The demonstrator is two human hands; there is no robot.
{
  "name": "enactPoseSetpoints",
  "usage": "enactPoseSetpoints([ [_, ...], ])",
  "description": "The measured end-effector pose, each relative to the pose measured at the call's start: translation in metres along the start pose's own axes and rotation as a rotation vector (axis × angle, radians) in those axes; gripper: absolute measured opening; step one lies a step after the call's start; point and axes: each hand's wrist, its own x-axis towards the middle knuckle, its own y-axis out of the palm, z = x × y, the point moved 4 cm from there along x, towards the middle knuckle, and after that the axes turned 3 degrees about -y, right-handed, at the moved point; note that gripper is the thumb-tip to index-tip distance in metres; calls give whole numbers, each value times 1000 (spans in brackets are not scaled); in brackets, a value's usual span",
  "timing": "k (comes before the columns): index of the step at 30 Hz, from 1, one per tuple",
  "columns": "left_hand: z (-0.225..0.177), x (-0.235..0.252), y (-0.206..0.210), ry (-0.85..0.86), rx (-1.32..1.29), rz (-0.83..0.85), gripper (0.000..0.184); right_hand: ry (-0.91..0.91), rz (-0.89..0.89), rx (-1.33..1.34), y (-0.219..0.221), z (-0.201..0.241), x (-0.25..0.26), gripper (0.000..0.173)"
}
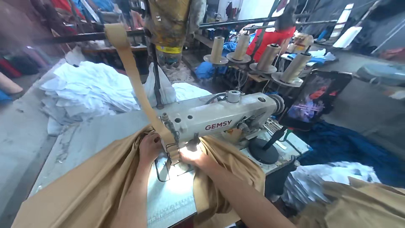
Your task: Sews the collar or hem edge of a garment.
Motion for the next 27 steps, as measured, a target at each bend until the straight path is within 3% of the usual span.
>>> enactPoseSetpoints([
  [2, 3, 0, 0, -9, -12, 2, 20, 37, -90, 48, 3, -11, 1, 47],
  [5, 9, -7, -3, -59, -50, 11, 21, 4, -406, 59, 8, -31, -9, 46],
  [8, 10, -19, -9, -87, -90, 28, 22, -84, -350, -254, 6, -32, -32, 45],
  [11, 12, -24, -8, -91, -74, 63, 27, -3, -257, -245, -3, -24, -45, 46],
  [17, 19, -24, -1, -178, -85, -84, 28, -237, -488, -468, 7, -22, -28, 42],
  [24, 20, -15, 6, -198, -89, -109, 28, -41, 89, -358, 2, 3, 3, 41],
  [27, 20, -11, 8, -162, -76, -89, 27, 24, 156, -355, 4, 7, 8, 46],
])
